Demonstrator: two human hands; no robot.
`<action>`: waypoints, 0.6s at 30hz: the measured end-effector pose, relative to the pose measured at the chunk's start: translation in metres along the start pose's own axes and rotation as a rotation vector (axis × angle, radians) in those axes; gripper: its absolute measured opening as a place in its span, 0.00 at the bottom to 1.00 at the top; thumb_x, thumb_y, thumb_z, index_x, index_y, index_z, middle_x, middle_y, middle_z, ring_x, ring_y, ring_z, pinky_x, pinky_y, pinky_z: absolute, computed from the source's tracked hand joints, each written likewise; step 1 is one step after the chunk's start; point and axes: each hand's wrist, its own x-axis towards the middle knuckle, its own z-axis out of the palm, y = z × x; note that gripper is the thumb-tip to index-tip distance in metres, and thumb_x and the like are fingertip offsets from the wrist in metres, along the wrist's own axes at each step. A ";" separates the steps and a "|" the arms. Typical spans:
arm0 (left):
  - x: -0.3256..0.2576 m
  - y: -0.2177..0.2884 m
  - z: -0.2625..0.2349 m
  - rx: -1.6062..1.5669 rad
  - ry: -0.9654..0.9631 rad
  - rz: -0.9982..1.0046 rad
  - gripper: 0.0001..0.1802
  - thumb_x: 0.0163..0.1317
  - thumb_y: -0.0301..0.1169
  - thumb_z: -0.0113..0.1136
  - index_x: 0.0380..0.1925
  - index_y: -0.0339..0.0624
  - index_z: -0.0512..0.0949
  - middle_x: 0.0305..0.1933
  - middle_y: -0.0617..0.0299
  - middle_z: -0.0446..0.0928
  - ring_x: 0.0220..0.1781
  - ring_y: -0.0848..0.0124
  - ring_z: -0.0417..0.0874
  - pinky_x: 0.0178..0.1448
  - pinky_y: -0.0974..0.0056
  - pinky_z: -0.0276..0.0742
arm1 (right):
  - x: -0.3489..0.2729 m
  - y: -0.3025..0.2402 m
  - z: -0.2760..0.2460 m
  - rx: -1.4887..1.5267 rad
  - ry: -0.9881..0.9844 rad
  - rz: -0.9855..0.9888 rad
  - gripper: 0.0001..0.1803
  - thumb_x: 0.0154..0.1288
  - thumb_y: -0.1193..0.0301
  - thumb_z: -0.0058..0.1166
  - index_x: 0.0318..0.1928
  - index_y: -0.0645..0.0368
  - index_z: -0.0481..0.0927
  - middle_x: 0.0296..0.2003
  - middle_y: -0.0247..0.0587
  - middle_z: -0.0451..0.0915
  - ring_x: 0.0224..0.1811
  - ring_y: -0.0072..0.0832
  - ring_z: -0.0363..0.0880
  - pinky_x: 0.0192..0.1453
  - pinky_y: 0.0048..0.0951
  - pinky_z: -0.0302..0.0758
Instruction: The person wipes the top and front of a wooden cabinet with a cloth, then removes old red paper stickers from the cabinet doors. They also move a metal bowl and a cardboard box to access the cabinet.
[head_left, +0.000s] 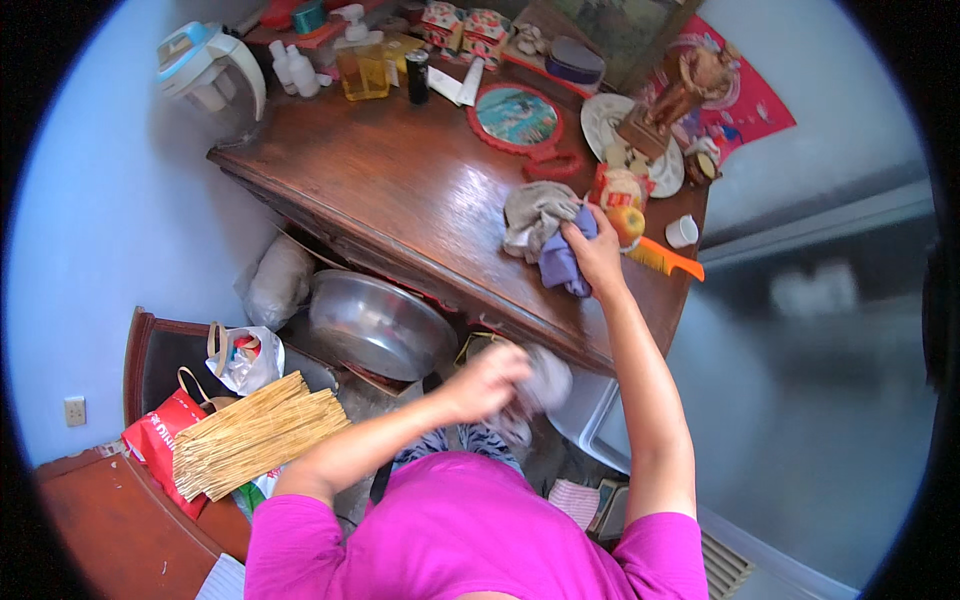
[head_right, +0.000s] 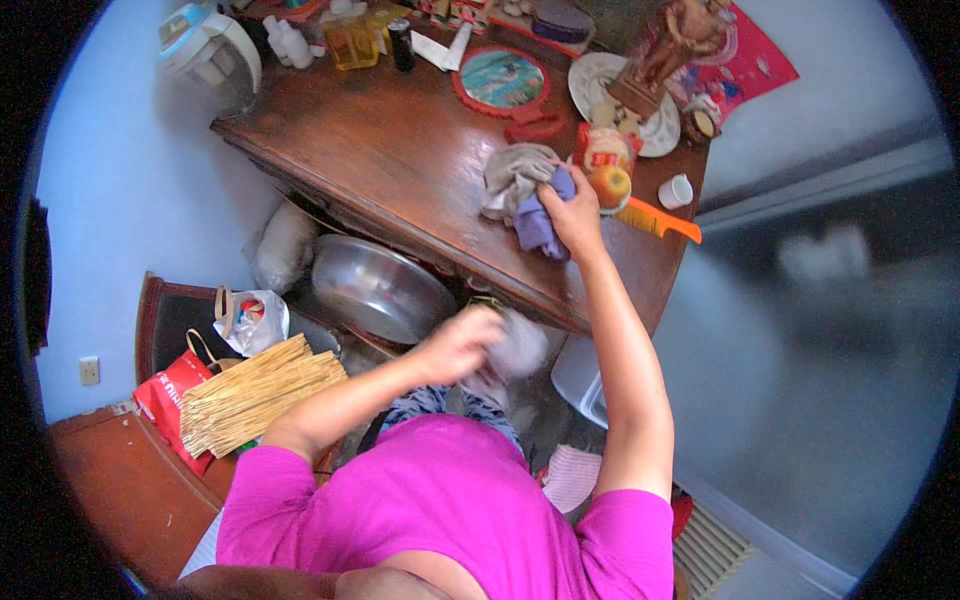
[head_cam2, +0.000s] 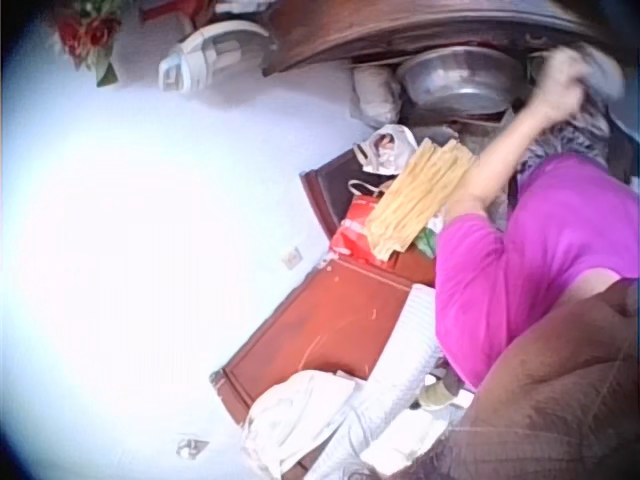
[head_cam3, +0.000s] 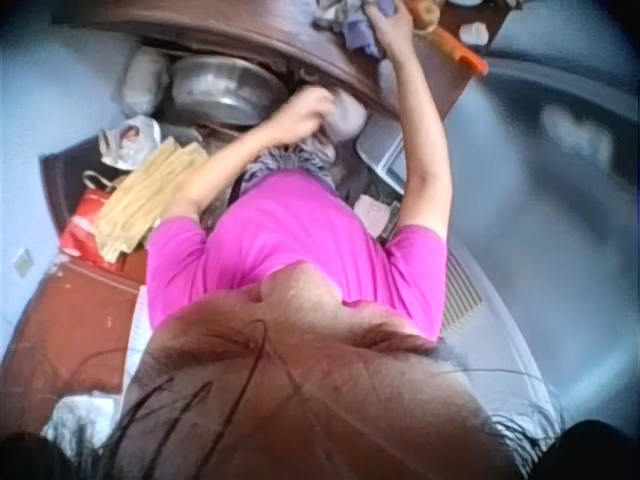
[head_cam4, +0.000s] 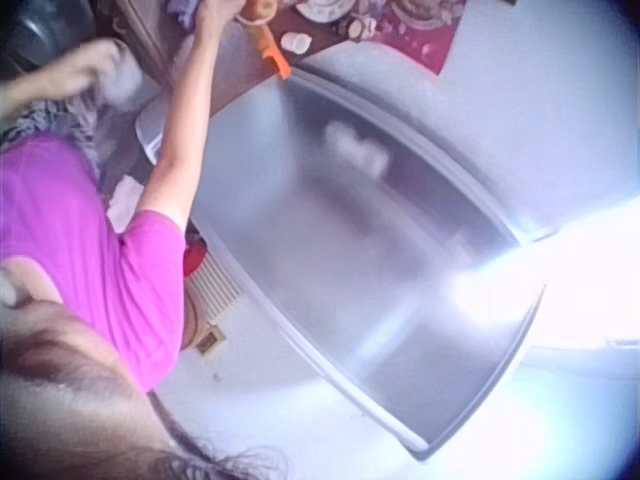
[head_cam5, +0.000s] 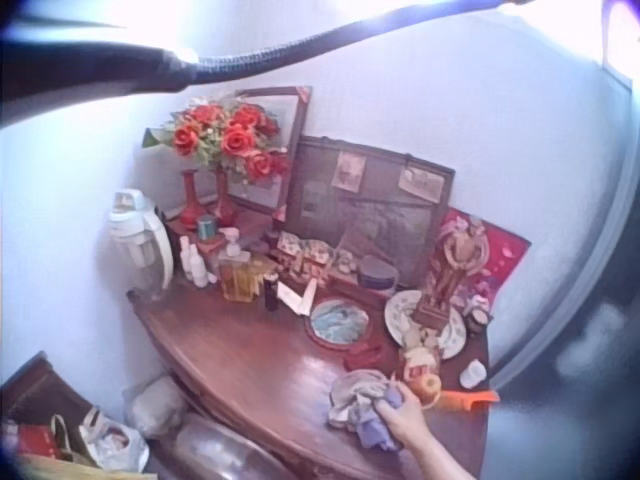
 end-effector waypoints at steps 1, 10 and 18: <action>0.006 0.006 -0.027 -0.084 0.124 -0.052 0.23 0.46 0.15 0.52 0.45 0.37 0.80 0.50 0.50 0.76 0.58 0.51 0.77 0.63 0.53 0.75 | 0.000 0.008 -0.004 0.028 -0.012 -0.030 0.23 0.62 0.68 0.64 0.59 0.58 0.82 0.48 0.39 0.85 0.49 0.25 0.82 0.58 0.29 0.76; 0.068 -0.101 -0.295 1.098 0.640 -0.421 0.23 0.63 0.22 0.50 0.58 0.44 0.81 0.64 0.49 0.76 0.62 0.47 0.77 0.69 0.50 0.72 | 0.016 0.015 -0.010 0.651 -0.005 0.216 0.29 0.64 0.64 0.69 0.61 0.65 0.77 0.50 0.40 0.83 0.46 0.26 0.83 0.51 0.28 0.79; 0.098 -0.051 -0.115 1.219 0.233 -0.249 0.21 0.59 0.24 0.57 0.52 0.51 0.83 0.61 0.52 0.77 0.59 0.50 0.77 0.59 0.48 0.79 | 0.050 -0.005 0.052 0.253 0.383 -0.085 0.33 0.58 0.59 0.72 0.60 0.64 0.78 0.51 0.51 0.83 0.53 0.40 0.83 0.60 0.38 0.77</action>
